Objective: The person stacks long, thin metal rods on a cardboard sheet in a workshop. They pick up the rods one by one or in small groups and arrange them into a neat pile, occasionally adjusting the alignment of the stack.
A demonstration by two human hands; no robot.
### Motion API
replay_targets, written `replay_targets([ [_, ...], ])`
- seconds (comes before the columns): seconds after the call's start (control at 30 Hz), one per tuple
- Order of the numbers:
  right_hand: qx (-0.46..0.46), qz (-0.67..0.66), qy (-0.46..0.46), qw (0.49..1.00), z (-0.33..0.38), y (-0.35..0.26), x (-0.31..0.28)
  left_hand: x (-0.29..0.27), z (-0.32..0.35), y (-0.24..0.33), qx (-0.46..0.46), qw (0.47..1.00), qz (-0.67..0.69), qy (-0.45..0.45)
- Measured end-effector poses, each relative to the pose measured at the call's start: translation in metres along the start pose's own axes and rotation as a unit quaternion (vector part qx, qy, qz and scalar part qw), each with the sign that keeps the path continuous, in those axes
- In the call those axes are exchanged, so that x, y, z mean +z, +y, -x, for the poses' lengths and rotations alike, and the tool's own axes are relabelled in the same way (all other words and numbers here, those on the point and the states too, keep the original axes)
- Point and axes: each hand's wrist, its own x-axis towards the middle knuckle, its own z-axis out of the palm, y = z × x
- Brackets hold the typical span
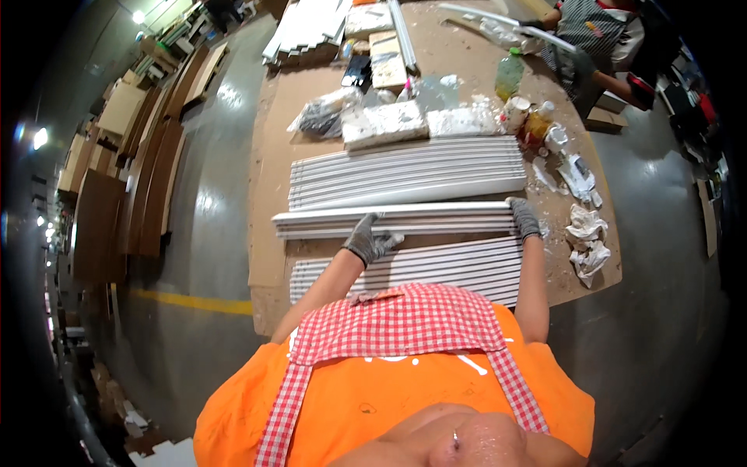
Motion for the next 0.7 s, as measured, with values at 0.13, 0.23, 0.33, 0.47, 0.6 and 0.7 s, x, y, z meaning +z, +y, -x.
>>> replay_targets([
  [0.13,0.070,0.044,0.057,0.995,0.027,-0.035,-0.002,-0.025,0.021,0.016,0.008,0.993,-0.052,-0.102],
  [0.23,0.077,0.068,0.068,0.992,0.028,-0.042,-0.004,-0.050,0.040,0.035,0.286,0.876,-0.295,-0.254],
  [0.33,0.063,0.096,0.081,0.990,0.022,-0.033,-0.008,-0.096,0.058,0.081,0.183,0.946,-0.172,-0.206],
  [0.47,0.050,0.083,0.071,0.993,-0.016,0.022,-0.021,-0.145,0.052,0.139,0.459,0.436,-0.704,0.321],
  [0.6,0.083,0.000,0.048,0.995,0.018,-0.031,-0.005,-0.234,0.012,0.152,0.463,0.525,-0.670,0.245],
  [0.7,0.074,0.021,0.058,0.995,0.022,-0.026,-0.011,-0.239,-0.012,0.152,0.514,0.582,-0.605,0.176],
])
